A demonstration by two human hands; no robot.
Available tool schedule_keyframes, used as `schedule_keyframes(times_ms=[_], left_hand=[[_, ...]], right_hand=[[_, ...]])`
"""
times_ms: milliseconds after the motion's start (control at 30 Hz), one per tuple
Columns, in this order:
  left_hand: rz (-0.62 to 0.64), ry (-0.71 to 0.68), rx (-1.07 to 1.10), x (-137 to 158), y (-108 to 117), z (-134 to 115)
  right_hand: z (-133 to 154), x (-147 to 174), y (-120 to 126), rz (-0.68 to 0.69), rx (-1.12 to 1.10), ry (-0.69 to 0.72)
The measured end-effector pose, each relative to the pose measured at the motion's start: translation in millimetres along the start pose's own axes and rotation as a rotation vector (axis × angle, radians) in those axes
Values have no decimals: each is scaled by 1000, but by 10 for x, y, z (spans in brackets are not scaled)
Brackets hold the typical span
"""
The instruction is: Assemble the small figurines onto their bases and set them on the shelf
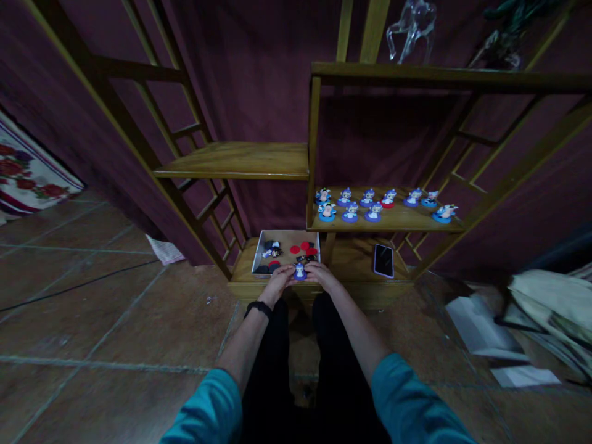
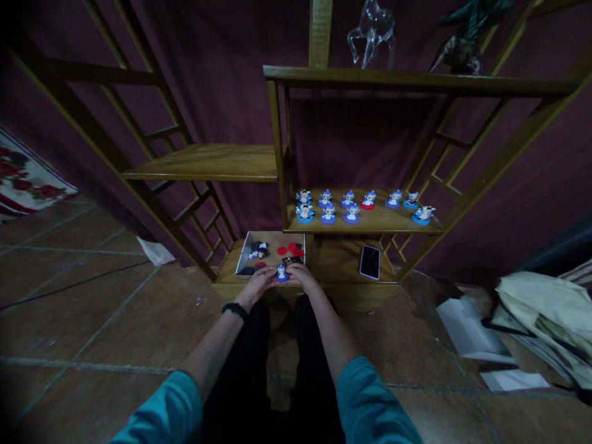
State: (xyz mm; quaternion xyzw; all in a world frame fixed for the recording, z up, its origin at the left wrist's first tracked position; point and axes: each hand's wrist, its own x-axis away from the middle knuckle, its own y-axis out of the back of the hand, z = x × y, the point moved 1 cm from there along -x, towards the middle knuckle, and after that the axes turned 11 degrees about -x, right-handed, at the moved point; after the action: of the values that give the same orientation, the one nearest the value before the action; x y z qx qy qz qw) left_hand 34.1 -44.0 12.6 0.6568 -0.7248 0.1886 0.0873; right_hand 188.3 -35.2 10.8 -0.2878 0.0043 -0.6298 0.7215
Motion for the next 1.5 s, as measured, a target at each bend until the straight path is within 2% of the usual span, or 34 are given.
schedule_keyframes(times_ms=[467,1167,1500], left_hand=[[1,-39,40,-33,13,35],[4,-24,31,-15,-3,5],[-11,-6,75,9,-2,-18]], right_hand=[[-43,-28,35,12,7,26],[-73,-6,23,16,-17,109],[-16,27,-3,0,-47,52]])
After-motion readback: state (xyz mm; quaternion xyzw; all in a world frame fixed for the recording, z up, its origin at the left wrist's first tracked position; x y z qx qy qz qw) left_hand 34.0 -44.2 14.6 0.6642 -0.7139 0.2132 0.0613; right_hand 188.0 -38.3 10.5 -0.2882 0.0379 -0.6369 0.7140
